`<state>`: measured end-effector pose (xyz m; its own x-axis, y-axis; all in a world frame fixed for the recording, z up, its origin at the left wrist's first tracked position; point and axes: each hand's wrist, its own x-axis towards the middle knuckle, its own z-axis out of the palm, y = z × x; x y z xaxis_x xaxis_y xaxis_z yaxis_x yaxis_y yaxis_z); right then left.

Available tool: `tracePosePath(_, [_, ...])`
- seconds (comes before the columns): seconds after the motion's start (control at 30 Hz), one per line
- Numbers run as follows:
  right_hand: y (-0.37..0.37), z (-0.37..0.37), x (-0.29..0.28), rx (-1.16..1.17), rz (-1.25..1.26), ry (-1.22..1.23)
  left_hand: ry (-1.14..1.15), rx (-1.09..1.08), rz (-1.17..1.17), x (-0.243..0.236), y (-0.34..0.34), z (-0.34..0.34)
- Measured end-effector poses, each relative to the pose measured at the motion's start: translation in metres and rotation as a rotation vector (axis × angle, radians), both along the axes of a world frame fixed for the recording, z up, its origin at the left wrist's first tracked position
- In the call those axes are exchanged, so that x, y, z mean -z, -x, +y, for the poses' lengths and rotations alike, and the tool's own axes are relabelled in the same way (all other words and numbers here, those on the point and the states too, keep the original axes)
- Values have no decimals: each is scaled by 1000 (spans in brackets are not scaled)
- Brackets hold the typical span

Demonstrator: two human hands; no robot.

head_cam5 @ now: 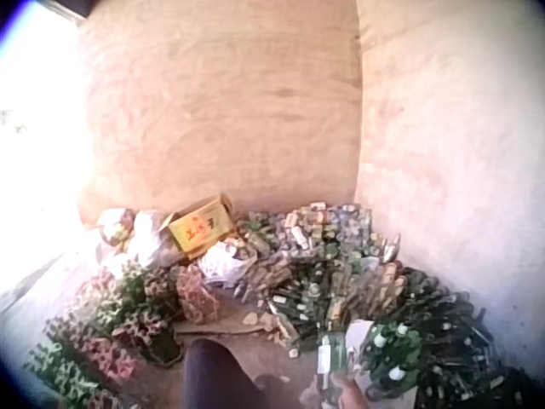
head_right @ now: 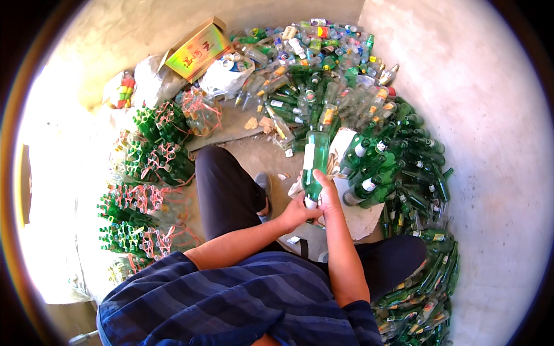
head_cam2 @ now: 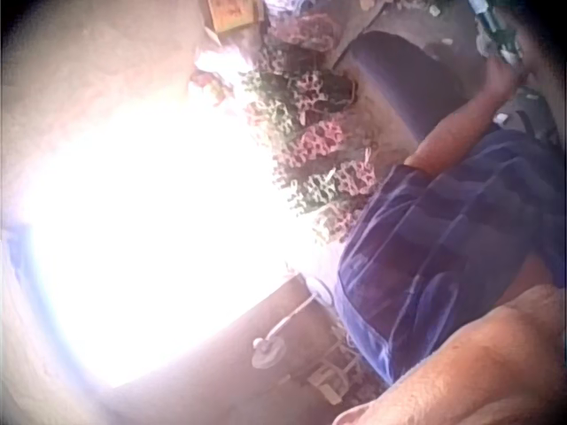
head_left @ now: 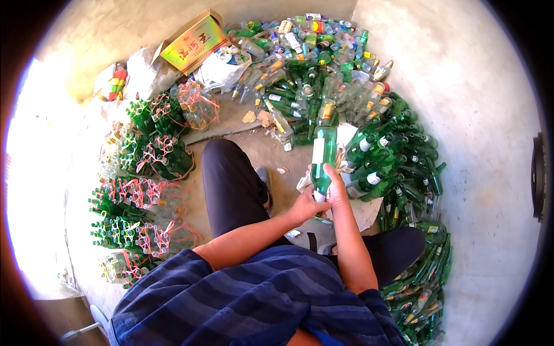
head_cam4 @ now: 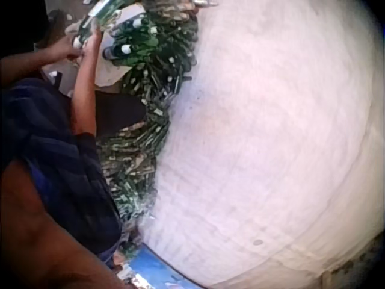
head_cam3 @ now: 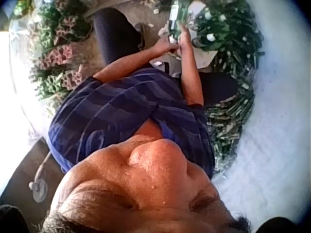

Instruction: The person wipes green glass bottles with a cloth and places them in a group while sitting on a concrete floor surrounded by piles of empty plastic and glass bottles.

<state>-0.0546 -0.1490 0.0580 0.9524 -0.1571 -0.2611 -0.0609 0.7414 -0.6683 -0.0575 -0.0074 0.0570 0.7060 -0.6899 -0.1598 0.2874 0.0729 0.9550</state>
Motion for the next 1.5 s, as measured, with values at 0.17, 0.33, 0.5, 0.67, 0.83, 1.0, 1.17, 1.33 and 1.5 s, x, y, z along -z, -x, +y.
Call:
tracePosePath(0.17, [3, 1, -35, -74, -135, -101, 231, 250, 521, -9, -20, 5])
tracePosePath(0.33, [-45, -15, -47, 328, 90, 514, -207, -161, -272, 37, -5, -7])
tracePosePath(0.5, [-71, -19, -68, 637, -12, 859, -565, -160, -664, 27, 1, -1])
tracePosePath(0.67, [-48, 25, -50, 533, 1, 1018, -694, -221, -772, 29, -16, 3])
tracePosePath(0.83, [-26, 56, -34, 557, 21, 1243, -588, -333, -829, 24, -21, 2])
tracePosePath(1.0, [-60, 10, -100, 792, -69, 1655, -572, -315, -892, 19, -15, 3])
tracePosePath(1.17, [-83, -35, -151, 212, 191, 1840, -549, -324, -815, 11, -20, 6])
tracePosePath(1.33, [-96, -60, -196, -417, 264, 1572, -518, -260, -797, -3, -20, 15])
tracePosePath(1.5, [-119, -65, -201, -617, 339, 1723, -522, -261, -842, -9, -26, 21])
